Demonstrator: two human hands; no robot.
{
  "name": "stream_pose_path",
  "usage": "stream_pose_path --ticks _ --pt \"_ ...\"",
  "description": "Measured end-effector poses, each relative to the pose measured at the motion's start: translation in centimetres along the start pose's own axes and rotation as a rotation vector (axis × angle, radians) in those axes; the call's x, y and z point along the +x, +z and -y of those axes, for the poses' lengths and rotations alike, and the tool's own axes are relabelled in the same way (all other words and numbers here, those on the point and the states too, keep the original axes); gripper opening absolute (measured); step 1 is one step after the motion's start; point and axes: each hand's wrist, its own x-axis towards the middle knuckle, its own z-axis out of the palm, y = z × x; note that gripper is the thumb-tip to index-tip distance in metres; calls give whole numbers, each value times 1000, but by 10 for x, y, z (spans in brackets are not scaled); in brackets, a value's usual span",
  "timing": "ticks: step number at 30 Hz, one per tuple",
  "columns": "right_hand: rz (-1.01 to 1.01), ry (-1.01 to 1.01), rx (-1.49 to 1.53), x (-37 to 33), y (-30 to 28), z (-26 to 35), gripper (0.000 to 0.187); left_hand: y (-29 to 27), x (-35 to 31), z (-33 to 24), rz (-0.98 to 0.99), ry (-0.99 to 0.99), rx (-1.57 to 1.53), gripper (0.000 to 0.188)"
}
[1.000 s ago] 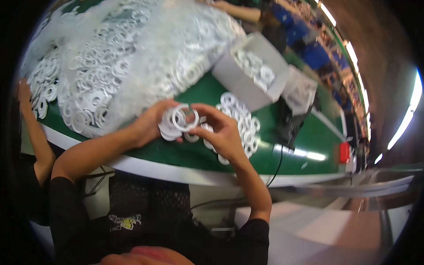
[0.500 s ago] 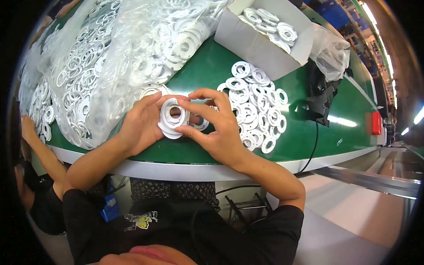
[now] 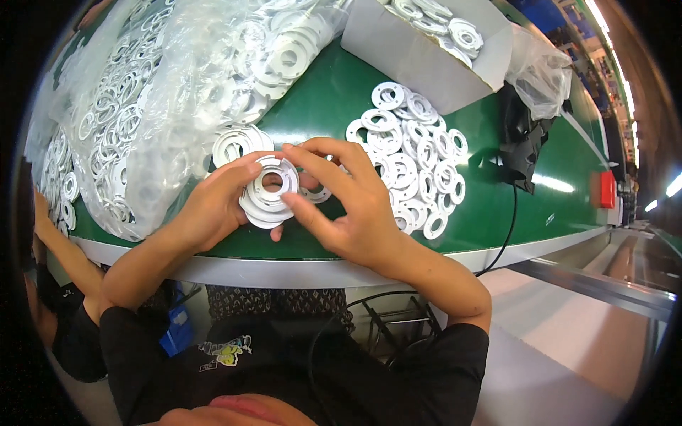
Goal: Sorting and checking white plastic rings on an assembly line.
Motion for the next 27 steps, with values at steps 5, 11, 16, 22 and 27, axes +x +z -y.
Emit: stream_pose_path --ticks 5,11,16,22,27 --pt "103 259 330 -2 -1 -2 25 3 -2 4 99 -104 125 42" --pt "8 290 376 -3 -1 -4 16 8 -4 1 90 -79 177 38" --pt "-51 306 383 -5 1 -8 17 6 -4 5 37 20 274 36" --pt "74 294 231 -9 -3 3 13 11 -11 0 23 69 541 34" --pt "126 244 188 -9 -5 3 13 9 -11 4 12 167 751 33"
